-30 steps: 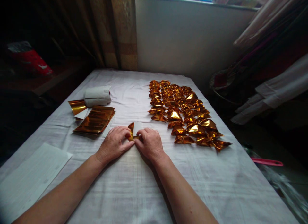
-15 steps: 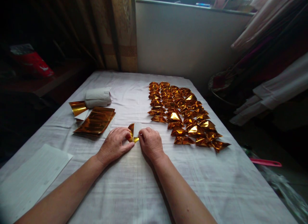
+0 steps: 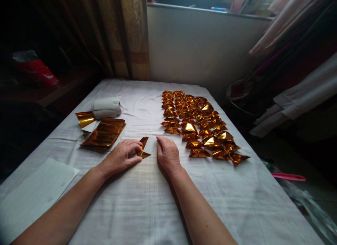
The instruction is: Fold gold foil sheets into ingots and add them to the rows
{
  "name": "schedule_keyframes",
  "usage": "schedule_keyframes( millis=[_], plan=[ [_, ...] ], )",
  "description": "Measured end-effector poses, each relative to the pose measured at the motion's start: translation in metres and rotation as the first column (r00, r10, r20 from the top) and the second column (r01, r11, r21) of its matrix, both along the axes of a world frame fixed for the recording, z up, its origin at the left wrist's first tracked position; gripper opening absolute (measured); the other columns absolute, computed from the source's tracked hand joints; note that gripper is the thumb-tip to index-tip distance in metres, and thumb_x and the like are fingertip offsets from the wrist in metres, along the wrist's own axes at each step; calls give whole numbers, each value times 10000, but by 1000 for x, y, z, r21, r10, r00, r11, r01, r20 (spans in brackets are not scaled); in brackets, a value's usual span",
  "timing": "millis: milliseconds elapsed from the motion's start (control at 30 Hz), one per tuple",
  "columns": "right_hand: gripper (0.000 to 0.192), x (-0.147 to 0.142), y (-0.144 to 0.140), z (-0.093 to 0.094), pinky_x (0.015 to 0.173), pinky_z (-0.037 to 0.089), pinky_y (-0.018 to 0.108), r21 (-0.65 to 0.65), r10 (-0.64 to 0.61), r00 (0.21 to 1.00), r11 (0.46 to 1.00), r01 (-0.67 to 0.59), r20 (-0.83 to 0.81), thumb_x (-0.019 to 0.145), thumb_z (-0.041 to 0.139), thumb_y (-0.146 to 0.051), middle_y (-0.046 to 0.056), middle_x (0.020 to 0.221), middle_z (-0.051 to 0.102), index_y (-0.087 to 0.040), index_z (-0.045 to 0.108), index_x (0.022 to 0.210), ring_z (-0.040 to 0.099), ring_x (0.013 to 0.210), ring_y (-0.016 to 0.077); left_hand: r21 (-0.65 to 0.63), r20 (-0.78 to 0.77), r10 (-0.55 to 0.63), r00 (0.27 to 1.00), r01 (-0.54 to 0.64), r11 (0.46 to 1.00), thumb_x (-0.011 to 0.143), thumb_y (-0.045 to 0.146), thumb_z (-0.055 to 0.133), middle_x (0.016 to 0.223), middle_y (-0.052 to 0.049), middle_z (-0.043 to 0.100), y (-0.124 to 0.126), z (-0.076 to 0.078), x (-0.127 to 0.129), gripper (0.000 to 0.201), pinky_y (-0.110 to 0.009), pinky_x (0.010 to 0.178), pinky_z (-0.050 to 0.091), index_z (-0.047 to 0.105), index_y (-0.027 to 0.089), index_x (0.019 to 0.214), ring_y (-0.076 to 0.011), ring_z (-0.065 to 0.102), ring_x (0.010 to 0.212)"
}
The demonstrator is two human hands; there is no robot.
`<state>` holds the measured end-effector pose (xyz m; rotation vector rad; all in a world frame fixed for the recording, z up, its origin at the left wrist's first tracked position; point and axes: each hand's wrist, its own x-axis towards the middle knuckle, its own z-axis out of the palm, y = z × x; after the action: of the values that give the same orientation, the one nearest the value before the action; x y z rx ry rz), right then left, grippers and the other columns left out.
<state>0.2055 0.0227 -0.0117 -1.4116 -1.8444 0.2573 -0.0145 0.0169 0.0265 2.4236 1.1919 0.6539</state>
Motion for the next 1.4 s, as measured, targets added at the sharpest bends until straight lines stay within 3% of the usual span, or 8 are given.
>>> schedule_keyframes(
  millis=[233, 467, 667, 767, 967, 1200, 1400],
  plan=[
    [304, 0, 2, 5, 916, 520, 398, -71, 0, 1000, 997, 1, 20, 910, 473, -215, 81, 1097, 729, -227, 698, 1114, 657, 994, 233, -25, -43, -79, 996, 78, 997, 791, 216, 710, 1169, -34, 684, 3, 4, -5, 147, -399, 1019, 433, 631, 231, 913, -229, 584, 1171],
    [294, -1, 1, 12, 865, 513, 374, -129, 23, 999, 991, -25, -24, 860, 541, -233, 65, 976, 728, -233, 692, 1111, 654, 914, 217, 15, -96, -61, 994, 63, 998, 824, 199, 676, 1292, -39, 613, -2, 10, -6, 146, -425, 1062, 409, 677, 257, 957, -234, 534, 1224],
    [289, -2, -1, 18, 778, 496, 333, -175, 31, 999, 984, -32, -12, 814, 584, -255, 44, 853, 701, -209, 699, 1074, 631, 800, 198, 51, -218, -3, 976, 14, 999, 862, 105, 593, 987, -31, 638, -5, 16, -2, 189, -346, 887, 467, 682, 260, 924, -208, 573, 983],
    [293, 1, -4, 22, 751, 494, 323, -202, 69, 997, 977, -76, -44, 800, 580, -237, 29, 820, 686, -198, 694, 1068, 617, 748, 182, 82, -265, 9, 964, 13, 997, 880, 97, 568, 935, -19, 648, -5, 14, 0, 197, -335, 854, 459, 673, 260, 916, -208, 578, 950],
    [505, 12, -8, 24, 858, 500, 322, -182, 267, 957, 942, -284, -111, 710, 550, -79, 38, 1021, 685, -223, 636, 1187, 621, 924, 183, 124, -293, 4, 956, 34, 992, 893, 126, 574, 903, -23, 670, -4, 12, 1, 160, -321, 790, 451, 682, 244, 888, -206, 596, 887],
    [249, 14, 3, 10, 783, 488, 307, -39, 226, 968, 974, -223, 109, 818, 600, -98, 41, 922, 675, -256, 740, 950, 611, 865, 183, 151, -304, 12, 953, 36, 988, 903, 143, 577, 918, -22, 679, -5, 12, 2, 140, -334, 802, 439, 675, 244, 895, -211, 601, 910],
    [132, 12, -7, 25, 957, 435, 406, 49, 255, 907, 957, -287, 334, 856, 677, -213, 57, 1221, 657, -293, 744, 938, 569, 1117, 237, 221, -378, 76, 923, 10, 975, 891, 163, 588, 876, -34, 689, -8, 19, 4, 117, -363, 802, 419, 668, 232, 840, -230, 601, 901]
  ],
)
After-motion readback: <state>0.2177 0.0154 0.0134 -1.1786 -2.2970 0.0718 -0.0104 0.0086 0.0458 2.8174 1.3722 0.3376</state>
